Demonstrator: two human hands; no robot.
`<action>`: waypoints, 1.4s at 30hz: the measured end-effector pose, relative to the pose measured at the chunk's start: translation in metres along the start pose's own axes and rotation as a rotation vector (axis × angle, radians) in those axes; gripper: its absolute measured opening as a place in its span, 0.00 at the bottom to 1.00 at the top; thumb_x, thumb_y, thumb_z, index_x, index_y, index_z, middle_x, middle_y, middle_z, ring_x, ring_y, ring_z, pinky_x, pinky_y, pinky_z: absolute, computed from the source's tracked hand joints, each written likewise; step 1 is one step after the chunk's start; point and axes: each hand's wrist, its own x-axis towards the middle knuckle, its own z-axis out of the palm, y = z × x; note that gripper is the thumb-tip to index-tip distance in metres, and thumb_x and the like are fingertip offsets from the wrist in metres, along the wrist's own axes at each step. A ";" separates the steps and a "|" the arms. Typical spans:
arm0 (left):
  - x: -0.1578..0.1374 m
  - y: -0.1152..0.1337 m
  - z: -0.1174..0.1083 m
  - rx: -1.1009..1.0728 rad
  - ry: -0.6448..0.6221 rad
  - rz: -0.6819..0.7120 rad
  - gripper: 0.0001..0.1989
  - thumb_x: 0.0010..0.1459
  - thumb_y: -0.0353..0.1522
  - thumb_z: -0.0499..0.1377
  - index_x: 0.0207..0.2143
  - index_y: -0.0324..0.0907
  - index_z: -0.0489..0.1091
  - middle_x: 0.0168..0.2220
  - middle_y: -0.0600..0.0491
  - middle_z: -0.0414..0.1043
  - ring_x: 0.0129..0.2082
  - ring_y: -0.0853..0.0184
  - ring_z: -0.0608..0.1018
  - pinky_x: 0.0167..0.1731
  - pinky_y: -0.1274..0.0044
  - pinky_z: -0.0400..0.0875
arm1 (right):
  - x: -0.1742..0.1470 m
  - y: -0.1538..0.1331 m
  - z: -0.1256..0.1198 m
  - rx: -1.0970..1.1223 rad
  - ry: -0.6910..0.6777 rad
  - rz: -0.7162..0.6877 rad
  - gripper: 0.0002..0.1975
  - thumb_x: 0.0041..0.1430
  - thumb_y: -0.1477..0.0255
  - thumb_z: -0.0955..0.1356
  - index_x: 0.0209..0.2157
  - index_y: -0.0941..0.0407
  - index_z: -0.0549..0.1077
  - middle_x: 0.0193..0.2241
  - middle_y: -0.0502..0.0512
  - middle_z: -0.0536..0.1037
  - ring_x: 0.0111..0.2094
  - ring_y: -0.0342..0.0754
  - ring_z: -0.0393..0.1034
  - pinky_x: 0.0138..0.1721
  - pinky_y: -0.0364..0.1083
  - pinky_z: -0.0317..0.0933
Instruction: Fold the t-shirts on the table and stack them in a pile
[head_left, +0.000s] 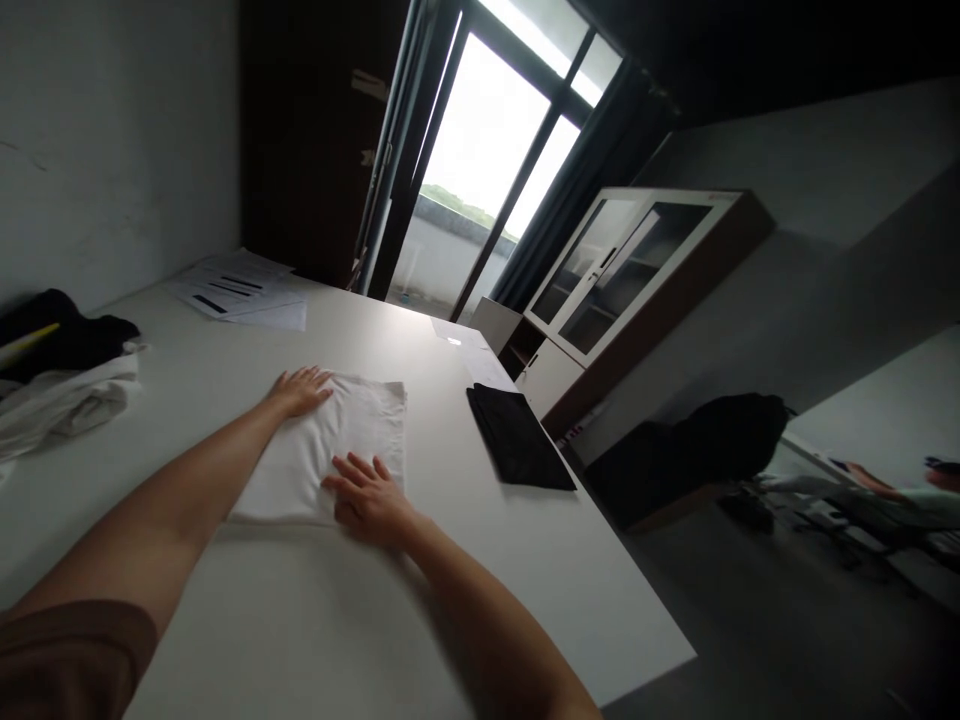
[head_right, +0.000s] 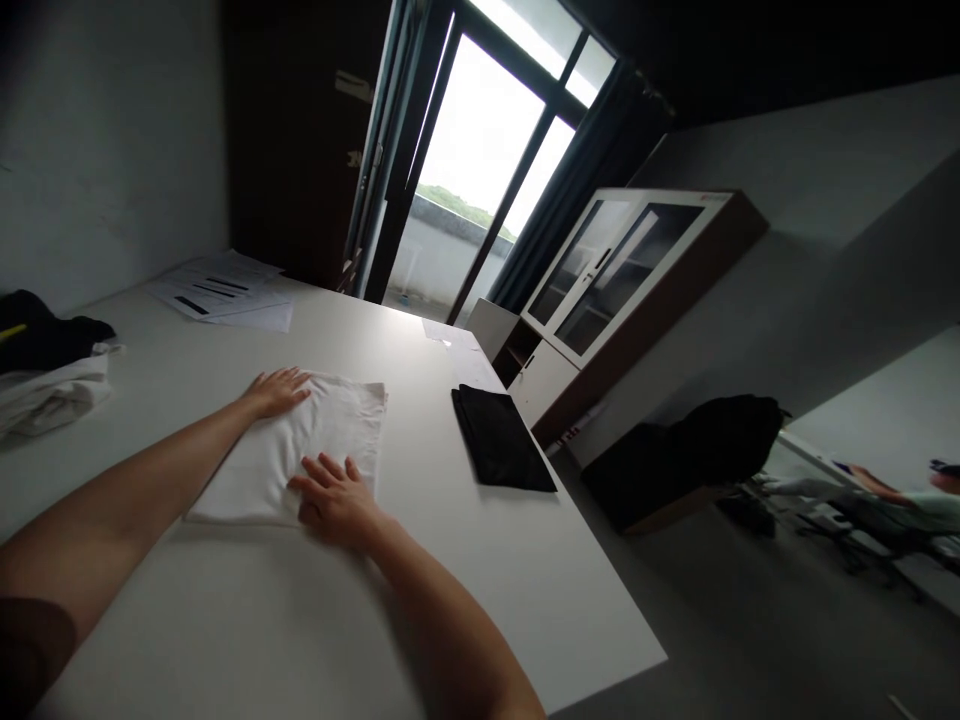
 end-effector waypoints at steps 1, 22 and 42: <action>0.002 -0.004 -0.001 -0.015 0.005 0.008 0.33 0.71 0.48 0.41 0.73 0.49 0.51 0.75 0.46 0.44 0.73 0.52 0.51 0.67 0.51 0.44 | -0.001 -0.001 -0.002 0.004 -0.002 0.007 0.25 0.73 0.63 0.62 0.69 0.45 0.59 0.72 0.50 0.52 0.73 0.52 0.39 0.71 0.62 0.38; -0.124 0.024 -0.013 -0.055 0.109 0.284 0.28 0.68 0.46 0.52 0.64 0.44 0.67 0.69 0.41 0.59 0.71 0.51 0.58 0.68 0.52 0.43 | 0.002 0.052 0.015 -0.049 0.044 0.433 0.32 0.75 0.52 0.56 0.73 0.50 0.53 0.73 0.57 0.45 0.74 0.57 0.36 0.70 0.63 0.38; -0.249 0.154 -0.018 -0.366 -0.139 1.091 0.32 0.70 0.49 0.52 0.71 0.50 0.57 0.70 0.47 0.58 0.70 0.55 0.62 0.71 0.61 0.45 | -0.011 0.085 0.017 -0.108 0.203 0.646 0.25 0.76 0.67 0.54 0.68 0.53 0.64 0.69 0.58 0.60 0.72 0.54 0.47 0.68 0.60 0.50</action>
